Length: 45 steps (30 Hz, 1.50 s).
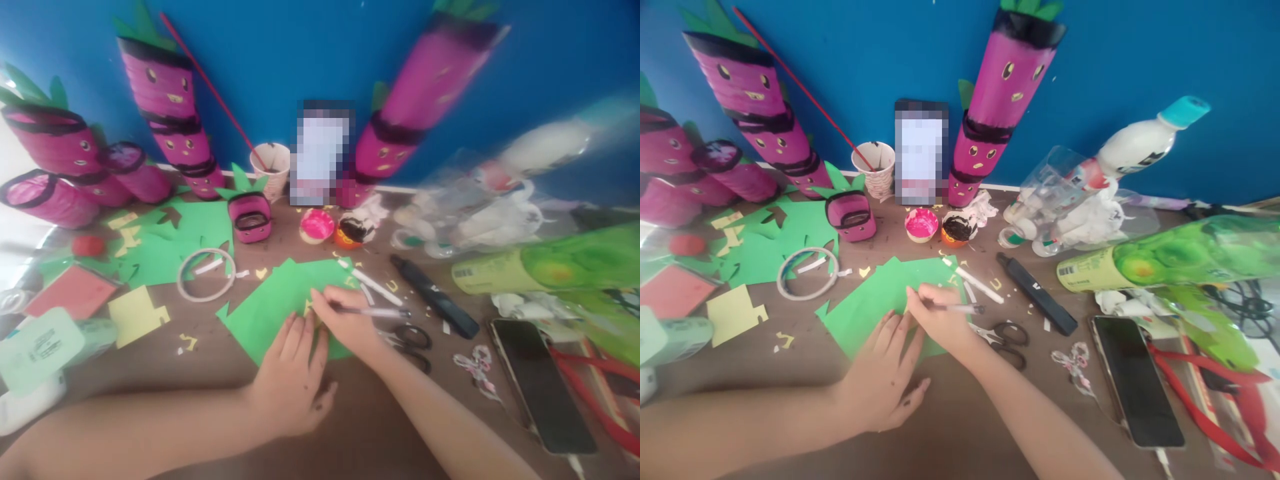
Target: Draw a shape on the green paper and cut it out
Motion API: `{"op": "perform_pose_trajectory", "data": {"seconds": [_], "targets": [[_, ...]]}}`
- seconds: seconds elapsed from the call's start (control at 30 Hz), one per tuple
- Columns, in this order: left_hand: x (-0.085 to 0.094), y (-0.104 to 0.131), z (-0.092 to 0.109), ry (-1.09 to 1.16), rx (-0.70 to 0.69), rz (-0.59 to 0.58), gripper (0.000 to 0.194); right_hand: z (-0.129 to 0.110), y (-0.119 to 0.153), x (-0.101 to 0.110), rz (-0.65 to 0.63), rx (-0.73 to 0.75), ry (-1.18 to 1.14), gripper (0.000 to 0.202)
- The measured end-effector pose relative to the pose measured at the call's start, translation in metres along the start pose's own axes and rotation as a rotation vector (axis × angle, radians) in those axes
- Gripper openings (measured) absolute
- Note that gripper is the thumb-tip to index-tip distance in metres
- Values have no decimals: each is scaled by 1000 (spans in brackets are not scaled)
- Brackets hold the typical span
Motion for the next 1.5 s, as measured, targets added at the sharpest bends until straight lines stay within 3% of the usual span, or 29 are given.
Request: {"op": "perform_pose_trajectory", "data": {"seconds": [1.07,1.5], "targets": [[0,-1,-1,25,20,-52,64,0,1,1,90,-6,-2,45],[0,0,0,31,14,-37,64,-2,1,1,11,2,8,44]]}}
Point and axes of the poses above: each hand's wrist, its own y-axis away from the middle knuckle, its own x-axis out of the back of the hand, z = x × y, the point moved 1 cm from there along -y, towards the middle knuckle, and after that the axes turned 10 degrees about z, right-handed, at the moved point
